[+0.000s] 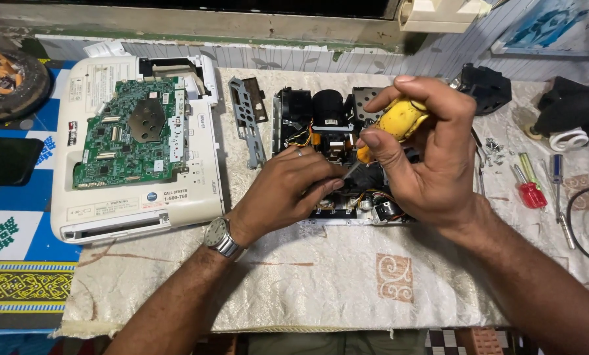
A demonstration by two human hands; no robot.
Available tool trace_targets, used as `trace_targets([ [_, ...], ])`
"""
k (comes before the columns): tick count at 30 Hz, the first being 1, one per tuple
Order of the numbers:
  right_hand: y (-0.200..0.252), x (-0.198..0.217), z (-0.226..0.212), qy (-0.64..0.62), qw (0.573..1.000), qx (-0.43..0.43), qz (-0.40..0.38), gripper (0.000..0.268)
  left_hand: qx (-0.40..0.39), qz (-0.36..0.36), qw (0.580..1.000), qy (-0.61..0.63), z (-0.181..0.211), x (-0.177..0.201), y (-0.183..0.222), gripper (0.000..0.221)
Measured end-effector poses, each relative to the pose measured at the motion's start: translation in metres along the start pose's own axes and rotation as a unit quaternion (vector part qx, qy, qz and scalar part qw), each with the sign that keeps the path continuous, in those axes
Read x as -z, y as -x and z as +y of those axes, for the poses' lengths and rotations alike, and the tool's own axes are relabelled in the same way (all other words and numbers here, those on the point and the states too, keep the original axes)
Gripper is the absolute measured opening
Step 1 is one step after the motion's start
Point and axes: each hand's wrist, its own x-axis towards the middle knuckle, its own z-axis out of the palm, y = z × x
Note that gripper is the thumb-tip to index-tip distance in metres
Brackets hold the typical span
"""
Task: Using a screwdriver to remove internal screws and disassemble an electronic device, likely a projector.
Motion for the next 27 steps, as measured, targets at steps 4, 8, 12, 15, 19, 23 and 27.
trace_targets([
  [4,-0.001,0.000,-0.003,-0.002,1.000,-0.011,0.001,0.041,0.002,0.001,1.000,0.008,0.002,0.002,-0.001,0.019],
  [8,-0.001,-0.001,-0.002,0.001,1.000,-0.004,-0.001,0.042,0.001,0.010,1.000,0.012,0.003,0.001,-0.001,0.017],
  [12,0.000,0.000,-0.001,0.017,1.000,0.001,-0.010,0.042,0.007,0.001,1.000,0.006,0.000,-0.001,0.000,0.016],
  [15,-0.002,-0.001,-0.002,0.021,1.000,0.022,-0.003,0.052,0.007,-0.007,1.000,0.003,-0.002,-0.001,0.001,0.020],
  [19,0.001,-0.007,0.008,-0.004,0.998,0.057,0.030,0.052,0.011,-0.025,1.000,-0.005,-0.002,-0.003,0.003,0.026],
  [23,-0.003,-0.015,0.005,-0.044,0.998,0.043,0.017,0.048,0.005,-0.020,1.000,0.021,0.000,-0.005,0.002,0.030],
  [27,-0.007,-0.020,0.017,-0.180,0.983,0.030,-0.033,0.044,0.021,-0.006,0.999,0.037,-0.003,-0.003,0.002,0.019],
])
